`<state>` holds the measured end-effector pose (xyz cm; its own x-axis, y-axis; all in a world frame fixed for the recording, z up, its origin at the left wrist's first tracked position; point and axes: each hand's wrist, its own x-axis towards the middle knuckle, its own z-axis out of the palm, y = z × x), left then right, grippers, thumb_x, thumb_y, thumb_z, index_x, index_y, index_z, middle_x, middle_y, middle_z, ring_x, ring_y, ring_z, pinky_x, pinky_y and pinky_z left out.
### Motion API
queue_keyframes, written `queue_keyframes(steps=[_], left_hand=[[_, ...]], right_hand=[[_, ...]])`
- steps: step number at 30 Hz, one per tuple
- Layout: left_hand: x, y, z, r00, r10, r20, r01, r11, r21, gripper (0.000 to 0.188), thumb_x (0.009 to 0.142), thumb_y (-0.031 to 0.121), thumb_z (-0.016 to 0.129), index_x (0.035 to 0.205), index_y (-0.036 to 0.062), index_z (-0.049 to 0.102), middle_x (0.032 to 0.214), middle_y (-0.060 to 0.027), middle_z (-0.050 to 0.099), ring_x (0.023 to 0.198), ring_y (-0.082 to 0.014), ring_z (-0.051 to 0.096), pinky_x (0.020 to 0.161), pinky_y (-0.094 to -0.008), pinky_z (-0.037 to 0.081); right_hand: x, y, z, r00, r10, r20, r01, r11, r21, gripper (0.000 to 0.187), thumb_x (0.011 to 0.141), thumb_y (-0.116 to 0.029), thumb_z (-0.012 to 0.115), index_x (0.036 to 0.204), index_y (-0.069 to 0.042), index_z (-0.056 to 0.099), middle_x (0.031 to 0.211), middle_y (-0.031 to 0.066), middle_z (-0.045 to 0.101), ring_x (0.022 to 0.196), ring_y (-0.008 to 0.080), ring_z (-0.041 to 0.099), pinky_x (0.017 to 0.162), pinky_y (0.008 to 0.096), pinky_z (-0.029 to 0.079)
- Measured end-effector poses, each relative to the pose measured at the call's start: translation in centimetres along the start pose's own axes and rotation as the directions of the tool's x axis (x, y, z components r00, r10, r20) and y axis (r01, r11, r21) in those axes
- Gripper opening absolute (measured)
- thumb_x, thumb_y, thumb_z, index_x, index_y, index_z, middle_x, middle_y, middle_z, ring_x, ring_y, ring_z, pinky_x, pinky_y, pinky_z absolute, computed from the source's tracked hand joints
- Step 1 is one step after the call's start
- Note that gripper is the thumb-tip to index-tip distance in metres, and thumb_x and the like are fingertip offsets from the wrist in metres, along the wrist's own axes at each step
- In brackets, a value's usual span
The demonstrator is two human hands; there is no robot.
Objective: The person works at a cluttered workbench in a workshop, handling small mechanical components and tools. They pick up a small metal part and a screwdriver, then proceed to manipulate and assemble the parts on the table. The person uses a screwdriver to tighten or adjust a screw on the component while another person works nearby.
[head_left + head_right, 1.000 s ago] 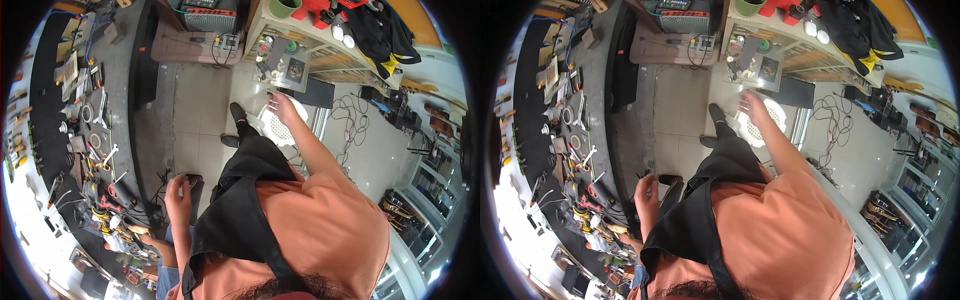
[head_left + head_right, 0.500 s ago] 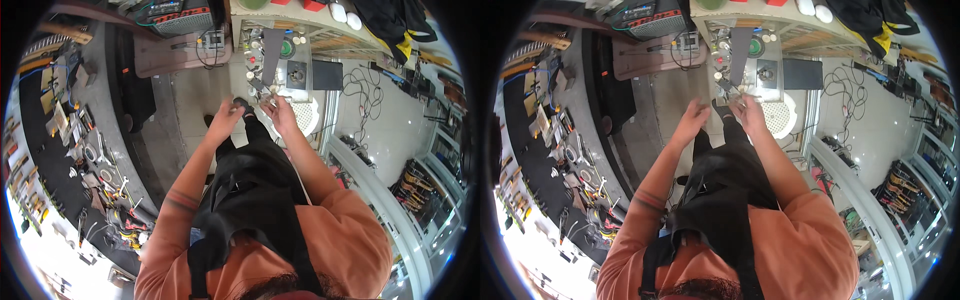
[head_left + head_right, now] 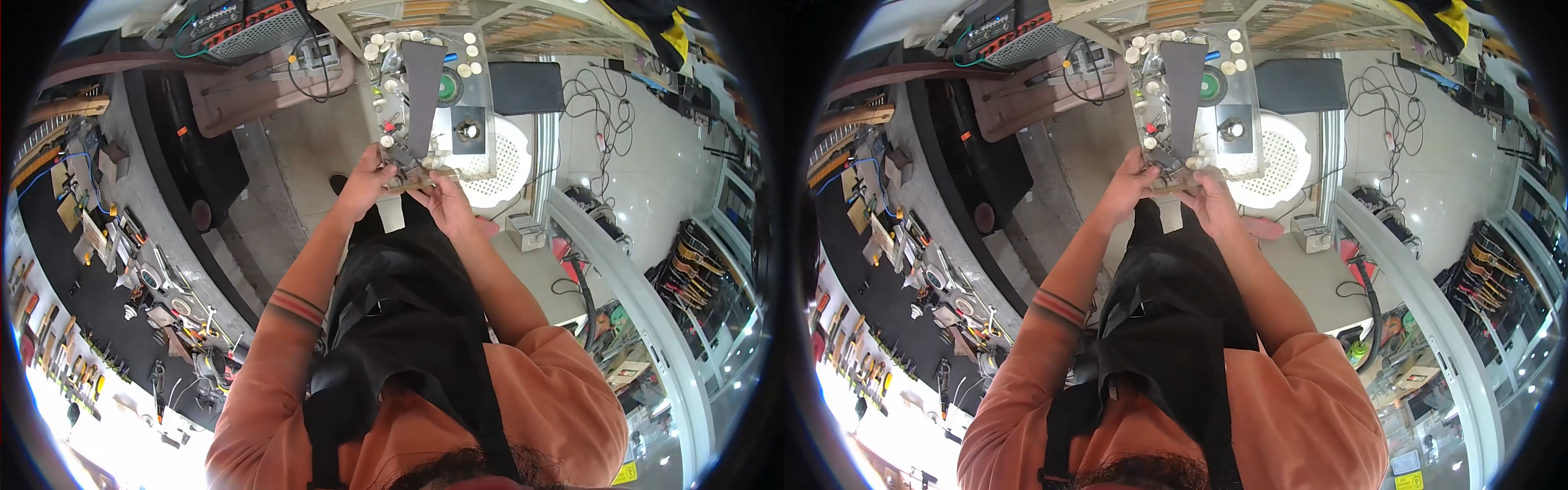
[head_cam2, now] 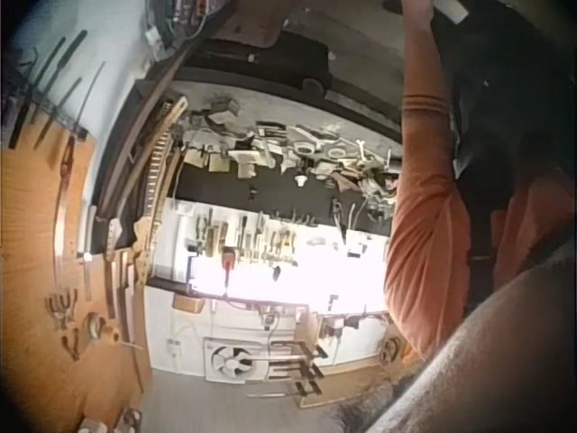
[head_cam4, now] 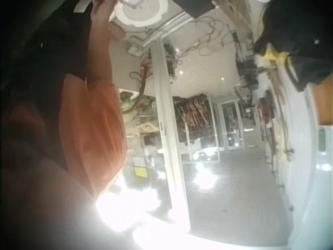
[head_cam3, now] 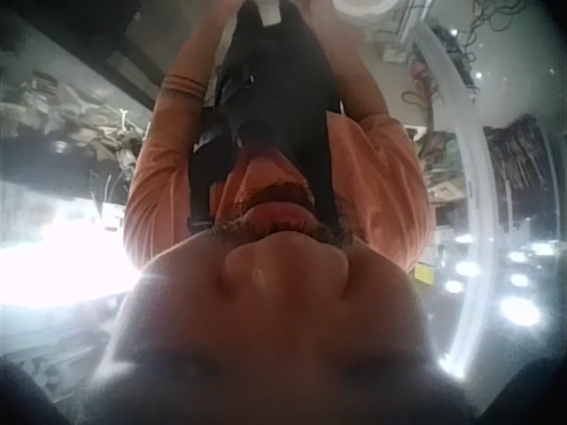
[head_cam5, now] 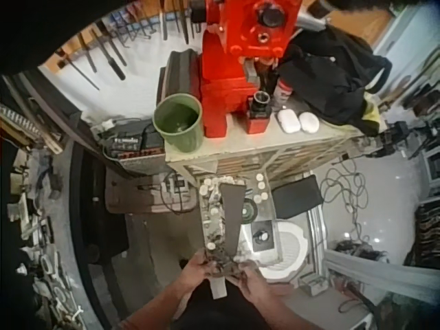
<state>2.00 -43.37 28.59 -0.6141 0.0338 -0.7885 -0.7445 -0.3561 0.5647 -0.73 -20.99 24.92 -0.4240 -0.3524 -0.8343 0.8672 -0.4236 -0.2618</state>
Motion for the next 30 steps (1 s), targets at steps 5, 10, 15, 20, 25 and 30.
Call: queue_keyframes(steps=[5,10,15,20,25,30], left_hand=[[0.9,-1.7,-0.6,1.000,-0.031,-0.006,0.031,1.000,0.005,0.041,0.113,0.006,0.060,0.151,0.0134,0.047,0.145,-0.0049,0.066,0.133,-0.0193,0.063,0.100,-0.0424,0.059],[0.6,-2.0,-0.3,1.000,0.005,0.023,-0.003,0.997,-0.075,0.039,0.112,0.001,0.061,0.147,0.0127,0.047,0.141,-0.0058,0.066,0.129,-0.0178,0.064,0.097,-0.0379,0.061],[1.9,-1.3,-0.7,1.000,0.026,0.000,-0.026,0.999,-0.034,0.048,0.109,0.000,0.063,0.152,0.0102,0.044,0.146,-0.0079,0.064,0.123,-0.0188,0.065,0.097,-0.0441,0.060],[2.9,-2.0,-0.7,0.999,0.039,-0.036,-0.039,0.999,-0.011,0.047,0.108,-0.001,0.065,0.149,0.0093,0.044,0.146,-0.0088,0.064,0.122,-0.0195,0.066,0.096,-0.0426,0.060],[3.1,-1.6,-0.4,0.998,0.046,-0.029,-0.046,0.999,0.002,0.047,0.109,-0.001,0.064,0.149,0.0098,0.043,0.148,-0.0109,0.064,0.129,-0.0230,0.066,0.100,-0.0462,0.062],[3.9,-1.3,-0.2,0.999,0.012,-0.039,-0.013,1.000,-0.015,0.048,0.109,-0.001,0.065,0.150,0.0094,0.043,0.149,-0.0128,0.063,0.132,-0.0250,0.066,0.102,-0.0490,0.063]], right_hand=[[0.3,0.8,-1.2,0.998,-0.003,0.058,0.001,1.000,0.027,0.023,0.110,-0.010,0.063,0.133,-0.012,0.060,0.140,0.0079,0.070,0.132,0.0228,0.071,0.114,0.0519,0.061],[0.6,0.0,-1.5,0.998,0.020,0.061,-0.020,1.000,0.006,0.025,0.110,-0.008,0.063,0.135,-0.011,0.061,0.139,0.0074,0.071,0.133,0.0228,0.071,0.113,0.0512,0.062],[1.9,-0.9,-1.3,0.988,0.022,0.154,-0.025,1.000,0.014,0.029,0.111,-0.007,0.061,0.139,-0.010,0.059,0.140,0.0056,0.070,0.133,0.0227,0.070,0.112,0.0511,0.062],[2.7,-1.2,-1.0,0.991,0.032,0.131,-0.033,0.999,0.005,0.032,0.111,-0.007,0.060,0.142,-0.011,0.057,0.140,0.0045,0.068,0.133,0.0219,0.070,0.111,0.0518,0.062],[4.0,-0.9,-2.3,0.982,0.013,0.187,-0.014,1.000,0.007,0.032,0.111,-0.008,0.060,0.143,-0.011,0.057,0.138,0.0044,0.068,0.132,0.0213,0.070,0.111,0.0504,0.062],[4.0,-1.4,-2.3,0.988,0.026,0.155,-0.029,0.999,0.014,0.029,0.111,-0.010,0.062,0.140,-0.010,0.060,0.139,0.0052,0.071,0.131,0.0208,0.071,0.113,0.0503,0.061]])
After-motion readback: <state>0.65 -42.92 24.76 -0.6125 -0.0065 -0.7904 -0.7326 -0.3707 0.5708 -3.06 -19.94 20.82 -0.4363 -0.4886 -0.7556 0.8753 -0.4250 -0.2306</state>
